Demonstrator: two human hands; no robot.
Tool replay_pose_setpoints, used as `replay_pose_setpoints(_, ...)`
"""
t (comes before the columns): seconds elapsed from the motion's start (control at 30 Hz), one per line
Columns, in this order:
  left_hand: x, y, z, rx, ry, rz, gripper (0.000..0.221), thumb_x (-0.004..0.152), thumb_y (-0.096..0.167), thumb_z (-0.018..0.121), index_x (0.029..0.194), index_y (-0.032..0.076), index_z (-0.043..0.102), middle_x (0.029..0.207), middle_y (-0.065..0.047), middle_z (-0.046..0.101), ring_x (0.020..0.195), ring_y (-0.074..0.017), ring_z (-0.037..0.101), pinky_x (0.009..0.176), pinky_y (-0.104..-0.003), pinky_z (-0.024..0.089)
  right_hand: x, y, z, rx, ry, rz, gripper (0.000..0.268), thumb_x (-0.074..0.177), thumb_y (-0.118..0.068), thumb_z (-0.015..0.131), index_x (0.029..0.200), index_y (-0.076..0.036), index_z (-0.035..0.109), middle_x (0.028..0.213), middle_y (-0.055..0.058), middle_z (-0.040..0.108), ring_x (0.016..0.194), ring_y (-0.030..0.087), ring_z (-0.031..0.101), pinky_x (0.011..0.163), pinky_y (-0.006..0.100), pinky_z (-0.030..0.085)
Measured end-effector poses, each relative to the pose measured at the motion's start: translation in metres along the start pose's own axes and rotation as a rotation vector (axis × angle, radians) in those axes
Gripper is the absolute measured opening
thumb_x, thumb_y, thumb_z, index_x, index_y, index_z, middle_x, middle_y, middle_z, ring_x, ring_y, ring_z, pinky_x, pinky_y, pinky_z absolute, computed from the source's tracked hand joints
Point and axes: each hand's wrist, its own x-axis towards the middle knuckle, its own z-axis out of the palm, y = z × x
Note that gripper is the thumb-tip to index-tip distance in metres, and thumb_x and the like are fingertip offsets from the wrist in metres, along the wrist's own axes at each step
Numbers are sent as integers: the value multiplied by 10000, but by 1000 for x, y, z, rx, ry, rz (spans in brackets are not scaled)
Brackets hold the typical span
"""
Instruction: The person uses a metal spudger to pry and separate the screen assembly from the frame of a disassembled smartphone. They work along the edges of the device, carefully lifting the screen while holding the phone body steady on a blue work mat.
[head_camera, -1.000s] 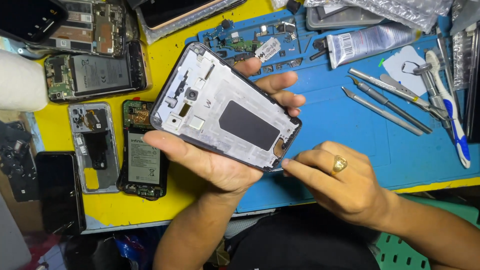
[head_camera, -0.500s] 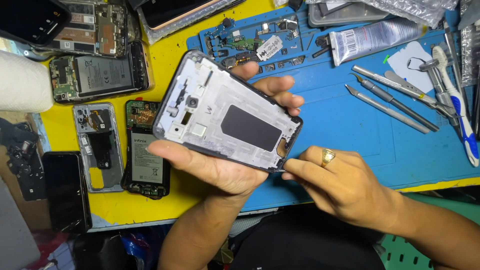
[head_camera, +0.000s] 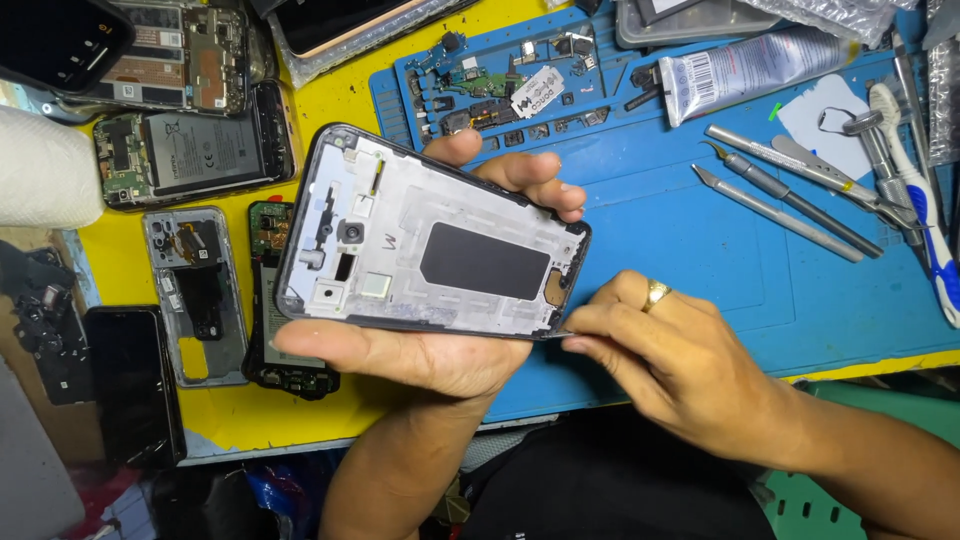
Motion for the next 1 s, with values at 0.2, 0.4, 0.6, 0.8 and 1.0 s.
replay_pose_setpoints(0.2,-1,2,-1,23,-19,12,1259,649,913,473,1509,-6,529,1387,-307,652,1243,-416,676,1199,-554,514,-1,0,3,110,-46,181,146,963,-203,648,1064,-113,702,856,-13,759,656,149,680,664,267,531)
replay_pose_setpoints(0.4,-1,1,-1,49,-19,26,1261,642,915,459,1504,-4,525,1382,-297,655,1234,-403,681,1193,-541,519,5,-3,1,235,-25,165,118,939,-159,680,1007,-69,717,896,30,720,767,148,661,743,259,502)
replay_pose_setpoints(0.6,-1,0,0,74,-22,35,1262,636,917,445,1499,-2,520,1378,-287,658,1226,-390,685,1187,-528,523,1,0,5,181,-63,188,174,1023,-193,539,991,-101,683,743,-20,699,688,141,678,716,278,536)
replay_pose_setpoints(0.8,-1,0,1,99,-28,51,1264,629,918,431,1494,0,516,1374,-277,661,1217,-377,689,1181,-515,527,1,-1,8,200,3,192,156,894,-212,756,966,-95,683,851,6,676,688,126,580,678,241,456)
replay_pose_setpoints(1.0,0,-1,2,123,-32,65,1266,622,920,417,1489,2,512,1370,-267,664,1208,-364,693,1175,-501,531,2,1,7,219,-54,160,176,1021,-176,549,997,-82,695,764,16,618,663,172,564,676,296,459)
